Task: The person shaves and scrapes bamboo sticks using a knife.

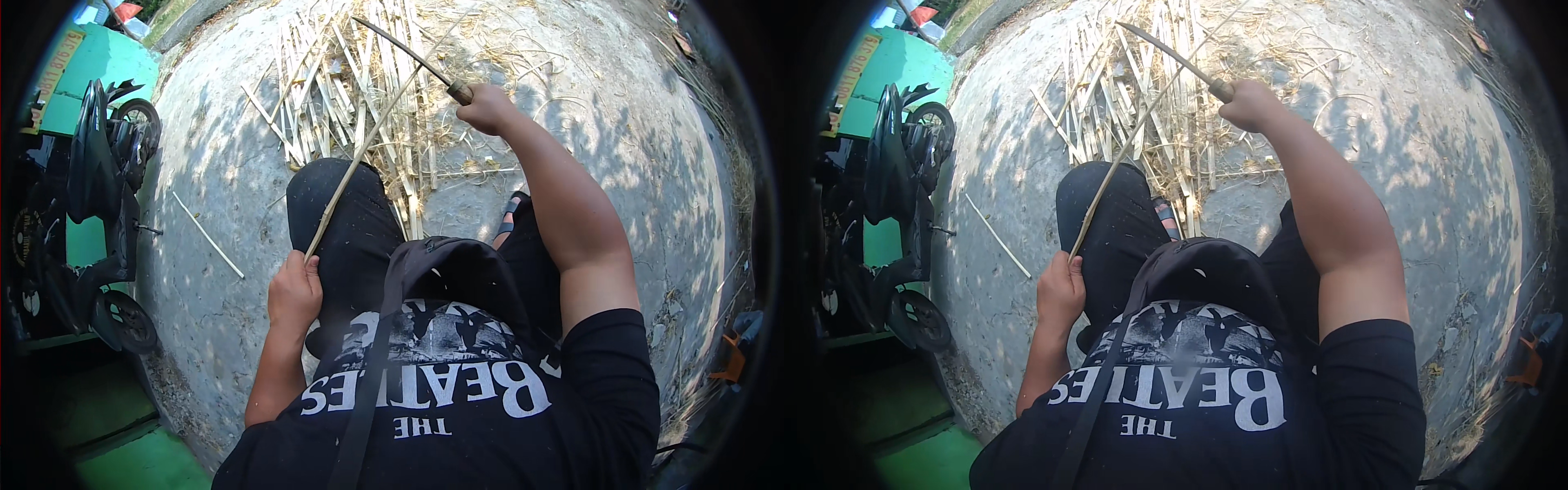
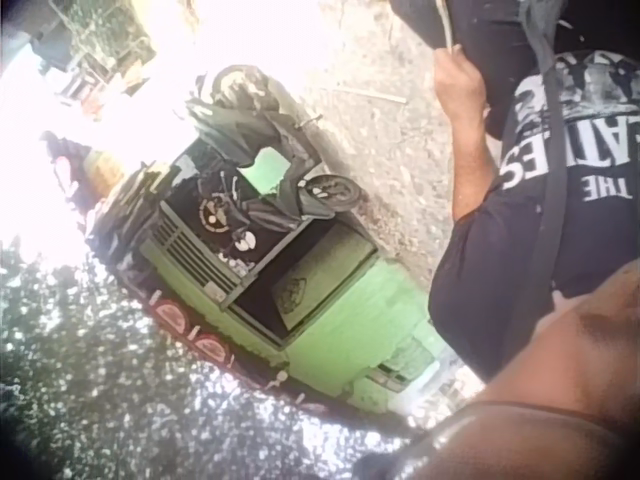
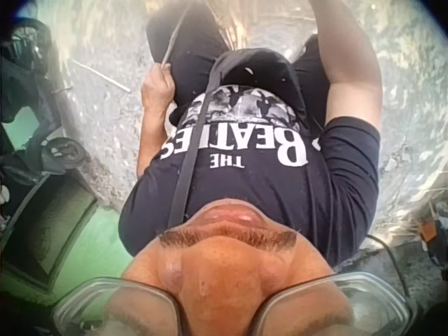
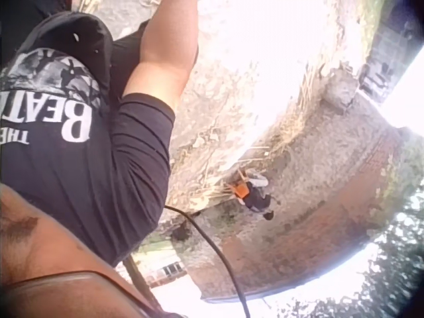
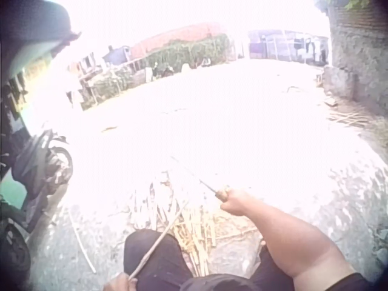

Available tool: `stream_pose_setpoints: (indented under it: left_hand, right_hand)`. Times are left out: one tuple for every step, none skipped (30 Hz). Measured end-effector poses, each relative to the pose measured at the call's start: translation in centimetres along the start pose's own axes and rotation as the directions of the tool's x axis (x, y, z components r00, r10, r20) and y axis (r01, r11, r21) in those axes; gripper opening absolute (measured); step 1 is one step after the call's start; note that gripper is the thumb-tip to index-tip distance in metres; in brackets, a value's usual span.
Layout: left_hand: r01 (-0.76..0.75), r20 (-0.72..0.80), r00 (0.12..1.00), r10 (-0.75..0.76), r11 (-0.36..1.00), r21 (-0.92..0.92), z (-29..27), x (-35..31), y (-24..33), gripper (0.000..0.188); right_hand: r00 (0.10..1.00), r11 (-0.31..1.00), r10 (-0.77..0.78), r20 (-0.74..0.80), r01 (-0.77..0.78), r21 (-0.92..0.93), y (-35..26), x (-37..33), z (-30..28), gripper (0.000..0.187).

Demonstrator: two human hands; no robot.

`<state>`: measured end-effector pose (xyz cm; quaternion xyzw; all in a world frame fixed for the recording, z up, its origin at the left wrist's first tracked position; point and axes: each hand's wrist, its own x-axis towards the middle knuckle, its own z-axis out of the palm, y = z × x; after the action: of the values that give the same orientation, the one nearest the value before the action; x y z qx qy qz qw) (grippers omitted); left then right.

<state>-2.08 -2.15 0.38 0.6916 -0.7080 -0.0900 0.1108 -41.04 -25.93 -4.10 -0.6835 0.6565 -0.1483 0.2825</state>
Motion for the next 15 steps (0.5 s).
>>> stream_pose_setpoints:
  left_hand:
    - [-0.001, 0.005, 1.0, 0.001, 1.0, -0.02, 0.1, 0.0, 0.2, 0.033]
    - [0.0, 0.012, 1.0, 0.0, 1.0, -0.021, 0.0, 0.1, 0.4, 0.033]
    - [0.0, 0.017, 1.0, 0.001, 0.999, -0.039, -0.2, 0.2, 0.6, 0.033]
    - [0.002, 0.02, 1.0, -0.001, 0.998, -0.056, -0.3, 0.2, 0.7, 0.032]
    - [0.006, 0.023, 1.0, -0.004, 0.998, -0.058, -0.2, 0.2, 0.6, 0.032]
    - [-0.003, 0.023, 1.0, 0.005, 0.997, -0.08, -0.3, 0.2, 0.4, 0.032]
    - [-0.011, 0.021, 1.0, 0.013, 0.995, -0.101, -0.3, 0.3, 0.2, 0.032]
    - [-0.009, 0.02, 1.0, 0.011, 0.995, -0.101, -0.2, 0.3, 0.2, 0.032]
    - [-0.033, -0.01, 0.999, 0.032, 0.992, -0.124, -0.1, 0.6, 0.2, 0.032]
    - [-0.058, -0.042, 0.998, 0.053, 0.988, -0.146, -0.1, 0.7, 0.2, 0.032]
    - [-0.058, -0.049, 0.997, 0.051, 0.988, -0.146, -0.1, 0.6, 0.1, 0.032]
    - [-0.059, -0.042, 0.998, 0.053, 0.988, -0.143, -0.1, 0.6, 0.0, 0.032]
    - [-0.062, -0.034, 0.998, 0.057, 0.988, -0.14, 0.0, 0.6, -0.1, 0.033]
    - [-0.066, -0.038, 0.997, 0.062, 0.988, -0.141, 0.1, 0.7, -0.2, 0.033]
    - [-0.066, -0.045, 0.997, 0.061, 0.988, -0.139, 0.3, 0.4, -0.4, 0.033]
  right_hand:
    - [0.998, 0.998, -0.062, 0.014, 0.062, 0.004, -1.1, -0.4, 0.4, 0.025]
    - [0.988, 0.988, -0.156, -0.007, 0.156, 0.006, -2.3, -0.9, 1.0, 0.021]
    - [0.968, 0.969, -0.249, -0.027, 0.249, 0.003, -3.5, -1.6, 1.7, 0.018]
    - [0.947, 0.946, -0.319, 0.023, 0.32, -0.049, -5.0, -2.5, 2.0, 0.016]
    - [0.919, 0.914, -0.388, 0.075, 0.394, -0.097, -6.3, -3.1, 2.2, 0.014]
    - [0.89, 0.873, -0.442, 0.113, 0.456, -0.171, -6.7, -3.4, 2.5, 0.013]
    - [0.89, 0.874, -0.441, 0.114, 0.455, -0.171, -6.4, -3.0, 2.4, 0.013]
    - [0.896, 0.884, -0.427, 0.118, 0.442, -0.151, -5.7, -2.3, 2.3, 0.013]
    - [0.901, 0.893, -0.417, 0.121, 0.431, -0.132, -5.5, -1.8, 1.8, 0.013]
    - [0.938, 0.947, -0.277, 0.208, 0.303, -0.105, -5.4, -1.7, 1.3, 0.021]
    - [0.937, 0.945, -0.283, 0.206, 0.309, -0.107, -5.0, -1.6, 1.1, 0.021]
    - [0.962, 0.965, -0.218, 0.164, 0.238, -0.115, -4.6, -1.6, 1.0, 0.022]
    - [0.981, 0.979, -0.149, 0.12, 0.163, -0.118, -4.2, -1.5, 1.0, 0.023]
    - [0.979, 0.977, -0.179, 0.095, 0.188, -0.096, -3.9, -1.5, 1.1, 0.023]
    - [0.979, 0.978, -0.178, 0.096, 0.187, -0.096, -4.3, -1.9, 1.1, 0.023]
